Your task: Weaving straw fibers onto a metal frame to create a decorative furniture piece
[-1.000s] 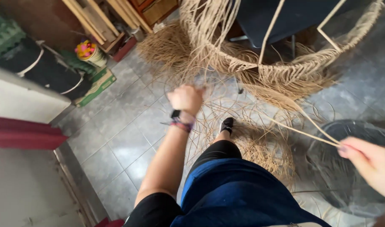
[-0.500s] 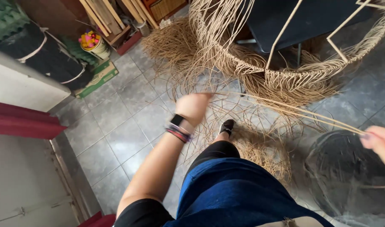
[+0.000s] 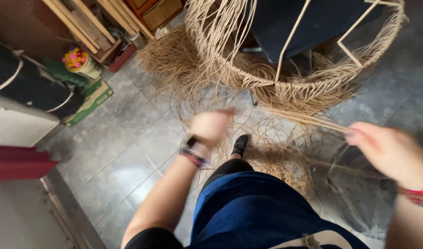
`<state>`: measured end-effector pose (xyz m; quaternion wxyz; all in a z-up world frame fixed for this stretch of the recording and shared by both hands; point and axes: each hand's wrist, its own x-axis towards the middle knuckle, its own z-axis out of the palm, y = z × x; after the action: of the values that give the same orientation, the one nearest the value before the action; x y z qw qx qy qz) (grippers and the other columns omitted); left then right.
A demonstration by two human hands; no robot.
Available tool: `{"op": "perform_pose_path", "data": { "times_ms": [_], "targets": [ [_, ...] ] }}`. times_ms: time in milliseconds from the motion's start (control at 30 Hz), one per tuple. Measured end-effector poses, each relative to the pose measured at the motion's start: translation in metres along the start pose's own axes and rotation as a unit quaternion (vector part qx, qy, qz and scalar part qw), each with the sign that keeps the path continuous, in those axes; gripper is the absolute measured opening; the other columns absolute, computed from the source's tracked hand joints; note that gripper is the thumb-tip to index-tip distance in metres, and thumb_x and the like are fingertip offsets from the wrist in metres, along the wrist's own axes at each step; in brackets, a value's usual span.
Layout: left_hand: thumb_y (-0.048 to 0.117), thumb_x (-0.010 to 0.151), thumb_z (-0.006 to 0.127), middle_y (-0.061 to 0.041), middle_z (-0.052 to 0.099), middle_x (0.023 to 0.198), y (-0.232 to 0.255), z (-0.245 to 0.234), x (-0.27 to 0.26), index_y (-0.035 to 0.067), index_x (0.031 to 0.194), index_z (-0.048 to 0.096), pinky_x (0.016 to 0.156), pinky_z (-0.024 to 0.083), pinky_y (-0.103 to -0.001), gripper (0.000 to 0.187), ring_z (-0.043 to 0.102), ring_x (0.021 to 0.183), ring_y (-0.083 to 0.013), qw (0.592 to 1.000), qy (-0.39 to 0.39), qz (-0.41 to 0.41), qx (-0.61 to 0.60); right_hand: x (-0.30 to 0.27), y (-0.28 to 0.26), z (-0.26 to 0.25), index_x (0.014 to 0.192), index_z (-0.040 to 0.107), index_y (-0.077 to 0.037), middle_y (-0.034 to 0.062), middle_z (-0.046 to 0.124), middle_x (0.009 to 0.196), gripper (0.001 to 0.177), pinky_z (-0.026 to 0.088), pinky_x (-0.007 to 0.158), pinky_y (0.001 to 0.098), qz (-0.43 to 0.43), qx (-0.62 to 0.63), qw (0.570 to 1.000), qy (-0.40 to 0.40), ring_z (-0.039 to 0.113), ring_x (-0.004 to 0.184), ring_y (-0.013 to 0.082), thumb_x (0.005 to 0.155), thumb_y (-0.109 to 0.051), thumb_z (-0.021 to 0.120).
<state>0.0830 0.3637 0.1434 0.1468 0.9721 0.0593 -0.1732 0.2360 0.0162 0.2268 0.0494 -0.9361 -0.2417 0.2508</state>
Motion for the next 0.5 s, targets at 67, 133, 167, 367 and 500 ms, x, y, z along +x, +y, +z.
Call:
{"op": "perform_pose_path", "data": {
  "times_ms": [67, 133, 167, 367, 500],
  "targets": [
    [0.019, 0.097, 0.037, -0.012, 0.075, 0.109, -0.059, -0.015, 0.008, 0.036, 0.135, 0.06, 0.078, 0.058, -0.052, 0.048, 0.072, 0.097, -0.0391, 0.979, 0.022, -0.194, -0.06, 0.014, 0.045, -0.006, 0.083, 0.066, -0.028, -0.0021, 0.065, 0.057, 0.033, 0.047, 0.065, 0.0298, -0.034, -0.076, 0.99, 0.11, 0.058, 0.051, 0.0167, 0.105, -0.041, 0.046],
    [0.02, 0.09, 0.047, -0.004, 0.072, 0.089, -0.095, 0.049, 0.043, 0.029, 0.11, 0.062, 0.073, 0.051, -0.049, 0.027, 0.071, 0.08, -0.0313, 0.974, 0.13, -0.157, 0.099, 0.033, 0.026, -0.007, 0.105, 0.068, -0.025, -0.0015, 0.07, 0.091, 0.024, 0.049, 0.084, 0.0342, -0.018, -0.048, 0.996, 0.078, 0.066, 0.082, 0.0206, 0.1, -0.04, 0.05],
    [0.02, 0.083, 0.058, 0.005, 0.07, 0.069, -0.114, 0.081, 0.063, 0.023, 0.085, 0.063, 0.067, 0.044, -0.045, 0.006, 0.069, 0.063, -0.0237, 0.93, 0.234, -0.118, 0.257, 0.044, 0.016, -0.008, 0.128, 0.07, -0.022, -0.0007, 0.076, 0.126, 0.04, 0.052, 0.103, 0.0386, -0.004, -0.017, 0.999, 0.045, 0.074, 0.113, 0.0246, 0.095, -0.039, 0.054],
    [0.043, 0.091, 0.064, -0.018, 0.075, 0.095, 0.067, -0.033, 0.075, 0.005, 0.158, 0.019, 0.065, 0.06, -0.05, 0.089, 0.076, 0.081, -0.0364, 0.944, 0.169, 0.215, -0.182, 0.114, -0.083, -0.005, 0.096, 0.074, -0.018, 0.0137, 0.079, 0.086, 0.02, 0.06, 0.081, 0.0504, -0.234, -0.017, 0.97, 0.068, 0.074, 0.092, 0.037, 0.093, -0.032, 0.06],
    [0.017, 0.094, 0.054, -0.006, 0.073, 0.082, -0.025, -0.077, 0.11, 0.021, 0.132, 0.06, 0.058, 0.053, -0.047, 0.038, 0.072, 0.069, -0.031, 0.982, 0.088, 0.142, -0.094, 0.155, -0.068, -0.063, 0.096, 0.073, -0.025, -0.0037, 0.076, 0.077, 0.019, 0.05, 0.067, 0.0316, -0.143, 0.039, 0.989, -0.02, 0.071, 0.067, 0.0151, 0.097, -0.031, 0.054]
  ]
}}
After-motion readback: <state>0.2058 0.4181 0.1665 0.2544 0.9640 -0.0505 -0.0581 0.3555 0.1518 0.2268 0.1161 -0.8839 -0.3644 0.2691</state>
